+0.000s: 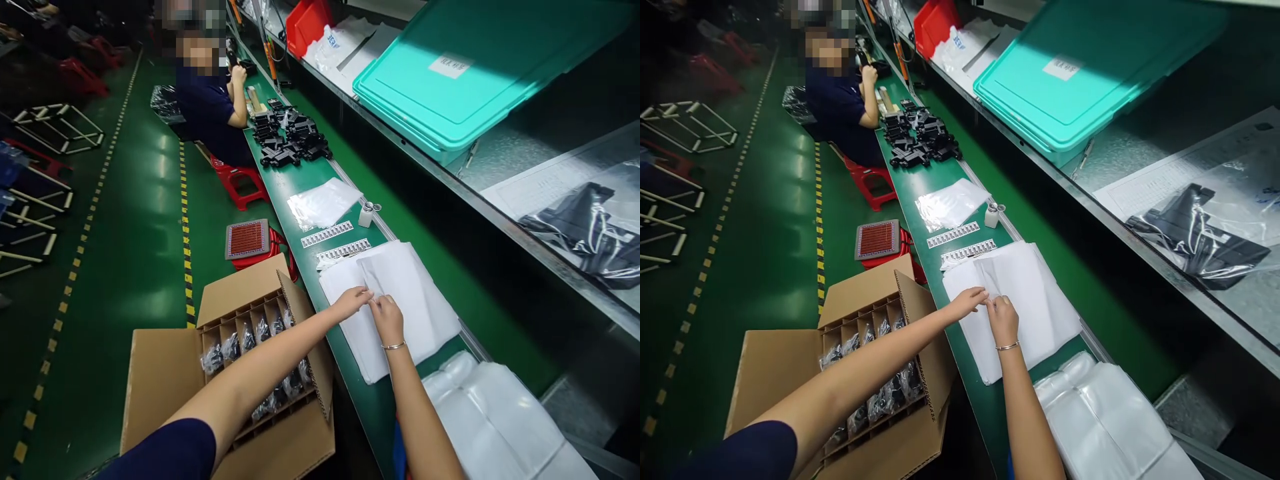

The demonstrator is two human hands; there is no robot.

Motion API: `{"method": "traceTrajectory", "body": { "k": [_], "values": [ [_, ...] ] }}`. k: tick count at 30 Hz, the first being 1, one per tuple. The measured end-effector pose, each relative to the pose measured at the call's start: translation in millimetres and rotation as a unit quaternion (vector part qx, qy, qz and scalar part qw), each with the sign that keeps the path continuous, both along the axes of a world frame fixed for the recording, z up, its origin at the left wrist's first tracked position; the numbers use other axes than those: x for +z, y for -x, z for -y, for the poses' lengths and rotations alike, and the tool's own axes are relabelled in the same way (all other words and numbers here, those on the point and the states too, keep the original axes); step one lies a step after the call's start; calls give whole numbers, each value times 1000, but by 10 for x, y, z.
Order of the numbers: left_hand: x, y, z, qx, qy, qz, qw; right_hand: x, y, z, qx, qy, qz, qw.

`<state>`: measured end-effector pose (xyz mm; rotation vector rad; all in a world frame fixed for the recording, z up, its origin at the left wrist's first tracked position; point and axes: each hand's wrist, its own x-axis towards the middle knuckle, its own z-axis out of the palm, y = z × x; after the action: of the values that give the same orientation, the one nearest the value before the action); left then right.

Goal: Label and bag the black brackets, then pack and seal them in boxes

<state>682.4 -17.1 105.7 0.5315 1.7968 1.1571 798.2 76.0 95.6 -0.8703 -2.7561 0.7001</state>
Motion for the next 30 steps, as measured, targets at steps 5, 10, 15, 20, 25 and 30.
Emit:
{"method": "traceTrajectory", "body": {
  "k": [5, 10, 15, 20, 25, 30],
  "values": [
    [167, -146, -34, 73, 3, -18, 997, 161, -48, 162, 58, -24, -32, 998],
    [300, -146, 50, 114, 4, -35, 993, 274, -106, 361, 80, -73, -102, 989],
    [542, -226, 199, 106, -18, -50, 993, 384, -142, 511, 103, -95, -75, 987],
    [853, -307, 369, 109, -36, -106, 988, 546, -206, 600, 154, -113, -105, 976],
    [1133, -218, 606, 131, -22, -88, 987, 856, -240, 829, 239, -115, -138, 954],
    [1602, 69, 1339, 182, -41, 0, 982, 1285, -392, 978, 305, -37, -235, 922]
  ]
}}
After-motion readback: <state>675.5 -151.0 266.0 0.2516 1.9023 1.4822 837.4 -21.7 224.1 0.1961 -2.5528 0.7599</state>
